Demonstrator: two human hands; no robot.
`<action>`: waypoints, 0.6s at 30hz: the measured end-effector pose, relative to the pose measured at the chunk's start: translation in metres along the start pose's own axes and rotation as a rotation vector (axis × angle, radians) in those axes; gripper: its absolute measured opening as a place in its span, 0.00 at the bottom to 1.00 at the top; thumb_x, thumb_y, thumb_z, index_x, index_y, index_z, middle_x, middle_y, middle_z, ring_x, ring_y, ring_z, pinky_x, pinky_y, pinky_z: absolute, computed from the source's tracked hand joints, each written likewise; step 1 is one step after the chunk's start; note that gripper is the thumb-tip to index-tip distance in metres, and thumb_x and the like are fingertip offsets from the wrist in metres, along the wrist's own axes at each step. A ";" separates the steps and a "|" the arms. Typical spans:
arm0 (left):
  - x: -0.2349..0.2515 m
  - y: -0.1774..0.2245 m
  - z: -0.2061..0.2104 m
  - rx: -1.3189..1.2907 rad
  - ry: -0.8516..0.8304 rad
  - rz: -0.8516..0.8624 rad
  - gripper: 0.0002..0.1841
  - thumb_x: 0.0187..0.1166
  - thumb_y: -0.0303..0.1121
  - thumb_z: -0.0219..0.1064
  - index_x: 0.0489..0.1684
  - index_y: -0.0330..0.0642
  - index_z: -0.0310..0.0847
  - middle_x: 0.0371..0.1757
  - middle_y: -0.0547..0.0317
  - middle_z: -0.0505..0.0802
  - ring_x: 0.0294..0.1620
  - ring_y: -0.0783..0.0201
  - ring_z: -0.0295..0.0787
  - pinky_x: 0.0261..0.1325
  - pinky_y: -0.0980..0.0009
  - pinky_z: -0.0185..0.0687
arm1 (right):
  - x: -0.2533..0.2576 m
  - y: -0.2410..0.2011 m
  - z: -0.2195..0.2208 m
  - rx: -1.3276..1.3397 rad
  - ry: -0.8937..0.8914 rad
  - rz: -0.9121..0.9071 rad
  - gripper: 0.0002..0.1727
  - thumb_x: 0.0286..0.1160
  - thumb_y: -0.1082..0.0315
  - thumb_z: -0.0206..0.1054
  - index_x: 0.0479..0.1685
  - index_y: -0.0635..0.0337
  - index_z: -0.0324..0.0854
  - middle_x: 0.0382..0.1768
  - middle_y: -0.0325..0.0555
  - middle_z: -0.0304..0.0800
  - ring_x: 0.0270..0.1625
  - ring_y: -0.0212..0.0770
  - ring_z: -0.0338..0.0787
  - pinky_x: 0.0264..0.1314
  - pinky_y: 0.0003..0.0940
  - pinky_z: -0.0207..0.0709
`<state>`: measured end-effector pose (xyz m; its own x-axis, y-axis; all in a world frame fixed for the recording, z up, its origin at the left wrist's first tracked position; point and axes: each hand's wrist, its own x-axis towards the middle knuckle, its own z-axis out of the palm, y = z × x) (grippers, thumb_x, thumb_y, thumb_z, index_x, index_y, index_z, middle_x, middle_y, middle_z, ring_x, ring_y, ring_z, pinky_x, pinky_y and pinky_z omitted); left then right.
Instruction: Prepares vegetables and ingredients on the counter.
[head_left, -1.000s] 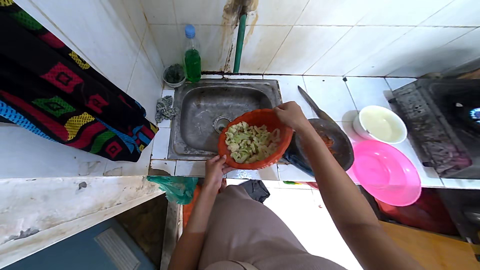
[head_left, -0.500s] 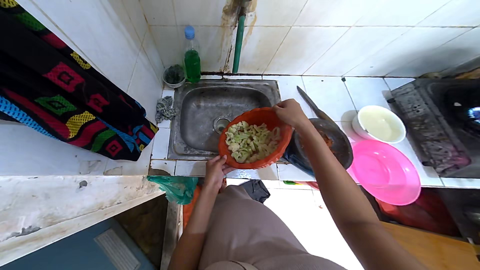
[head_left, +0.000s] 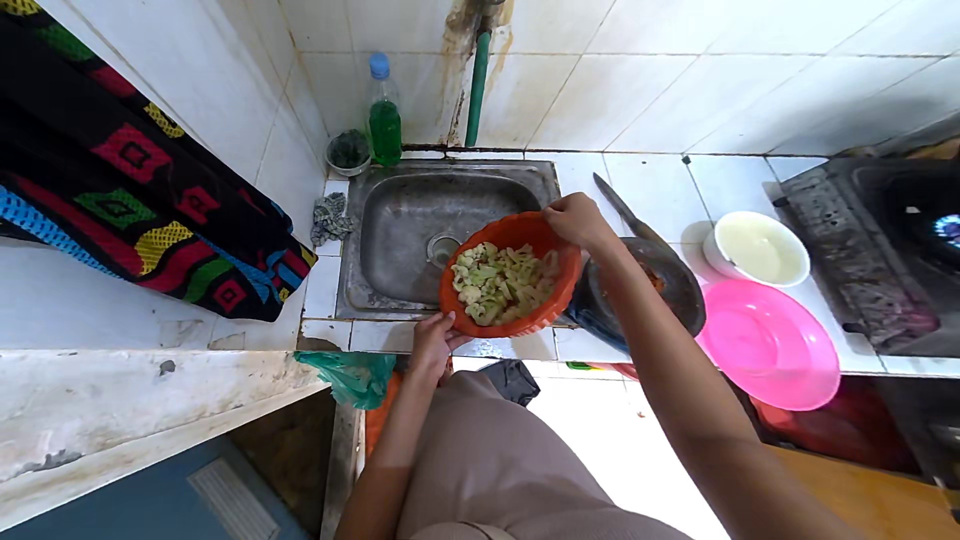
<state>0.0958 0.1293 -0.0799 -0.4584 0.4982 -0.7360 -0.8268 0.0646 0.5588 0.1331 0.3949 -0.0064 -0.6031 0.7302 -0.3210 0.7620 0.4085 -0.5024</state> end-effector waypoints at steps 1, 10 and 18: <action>0.000 0.000 0.000 -0.003 -0.001 0.000 0.12 0.91 0.24 0.53 0.61 0.22 0.73 0.42 0.47 0.88 0.33 0.65 0.89 0.42 0.72 0.89 | 0.001 0.000 0.000 -0.003 0.001 -0.007 0.19 0.89 0.67 0.58 0.39 0.76 0.87 0.41 0.73 0.87 0.48 0.68 0.87 0.53 0.70 0.73; -0.001 0.002 0.000 -0.015 -0.010 -0.004 0.12 0.91 0.24 0.52 0.61 0.22 0.73 0.41 0.47 0.88 0.32 0.66 0.90 0.41 0.72 0.89 | -0.001 -0.007 -0.002 -0.027 -0.010 -0.005 0.20 0.90 0.67 0.56 0.35 0.76 0.84 0.39 0.72 0.86 0.46 0.67 0.86 0.50 0.68 0.72; 0.000 -0.001 0.001 -0.027 -0.014 -0.016 0.13 0.91 0.24 0.52 0.62 0.22 0.72 0.42 0.47 0.88 0.33 0.65 0.89 0.42 0.72 0.88 | 0.000 -0.013 -0.005 -0.037 -0.016 0.012 0.19 0.90 0.67 0.57 0.41 0.77 0.86 0.44 0.74 0.87 0.51 0.69 0.86 0.55 0.69 0.72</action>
<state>0.0970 0.1301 -0.0796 -0.4403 0.5094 -0.7393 -0.8428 0.0493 0.5359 0.1244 0.3918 0.0039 -0.5975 0.7265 -0.3394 0.7771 0.4204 -0.4683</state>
